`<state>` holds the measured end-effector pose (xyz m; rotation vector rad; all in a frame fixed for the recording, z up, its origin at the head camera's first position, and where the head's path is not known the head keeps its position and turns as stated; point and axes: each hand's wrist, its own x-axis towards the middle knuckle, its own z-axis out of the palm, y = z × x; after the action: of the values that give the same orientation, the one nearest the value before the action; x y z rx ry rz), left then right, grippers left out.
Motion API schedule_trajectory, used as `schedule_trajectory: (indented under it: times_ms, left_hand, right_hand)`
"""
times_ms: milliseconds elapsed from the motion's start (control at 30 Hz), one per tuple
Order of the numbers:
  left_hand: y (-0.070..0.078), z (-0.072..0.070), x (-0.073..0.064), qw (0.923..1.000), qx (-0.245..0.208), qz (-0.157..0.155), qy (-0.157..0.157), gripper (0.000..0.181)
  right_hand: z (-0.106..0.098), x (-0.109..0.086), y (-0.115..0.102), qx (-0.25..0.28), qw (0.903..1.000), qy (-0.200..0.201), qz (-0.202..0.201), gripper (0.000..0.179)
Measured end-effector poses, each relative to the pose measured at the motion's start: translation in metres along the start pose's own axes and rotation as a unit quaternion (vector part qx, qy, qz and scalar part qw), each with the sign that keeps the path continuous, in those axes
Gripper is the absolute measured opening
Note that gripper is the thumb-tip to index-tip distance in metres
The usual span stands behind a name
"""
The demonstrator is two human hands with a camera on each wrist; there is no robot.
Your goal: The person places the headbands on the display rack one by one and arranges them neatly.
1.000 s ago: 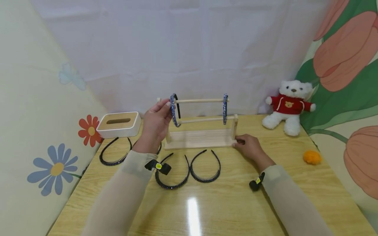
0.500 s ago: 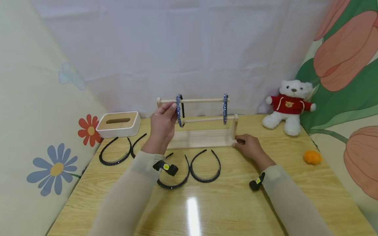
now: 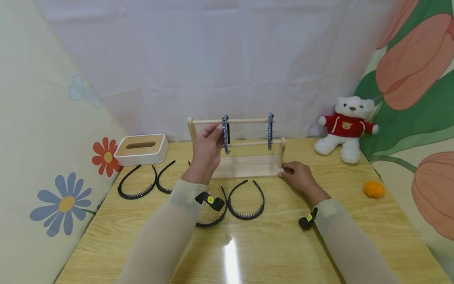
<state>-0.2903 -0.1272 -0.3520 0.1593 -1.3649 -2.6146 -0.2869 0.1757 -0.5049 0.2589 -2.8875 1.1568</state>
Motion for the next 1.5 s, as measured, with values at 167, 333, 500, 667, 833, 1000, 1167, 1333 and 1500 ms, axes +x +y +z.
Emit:
schedule_trajectory:
  times_ms: [167,333,500,667,833,1000,1167,1333,1500]
  left_hand:
    - [-0.010,0.011,-0.004,1.0000,0.001,-0.002,-0.005,0.023]
    - [-0.019,0.023,-0.007,1.0000,0.002,-0.003,-0.008,0.023]
    - [-0.028,0.032,-0.006,0.9999,-0.011,-0.007,-0.010,0.026]
    - [-0.036,0.039,-0.007,0.9996,-0.017,-0.012,-0.019,0.027]
    - [-0.045,0.044,-0.007,0.9993,-0.021,-0.024,-0.022,0.025]
    - [-0.052,0.049,-0.007,0.9989,-0.014,-0.037,-0.026,0.015]
    - [-0.056,0.052,-0.007,0.9982,-0.004,-0.049,-0.035,0.013]
    - [-0.058,0.055,-0.007,0.9976,-0.007,-0.055,-0.042,0.007]
    - [-0.062,0.059,-0.004,0.9972,-0.008,-0.057,-0.048,0.009]
  right_hand:
    - [0.000,0.000,0.001,0.005,1.0000,0.003,0.006,0.046]
    - [-0.001,0.000,0.002,0.005,1.0000,0.002,0.008,0.045]
    - [-0.001,0.000,0.002,0.009,0.9999,0.003,0.009,0.046]
    - [-0.002,0.001,0.003,0.012,0.9999,0.005,0.005,0.045]
    - [0.001,0.001,0.004,0.015,0.9999,0.008,-0.002,0.044]
    - [0.002,0.001,0.005,0.018,0.9998,0.009,0.000,0.044]
    - [0.003,0.003,0.003,0.014,0.9998,0.010,-0.004,0.044]
    - [0.002,0.003,0.003,0.012,0.9999,0.011,-0.005,0.044]
    - [0.002,0.003,0.002,0.012,0.9999,0.010,-0.006,0.044]
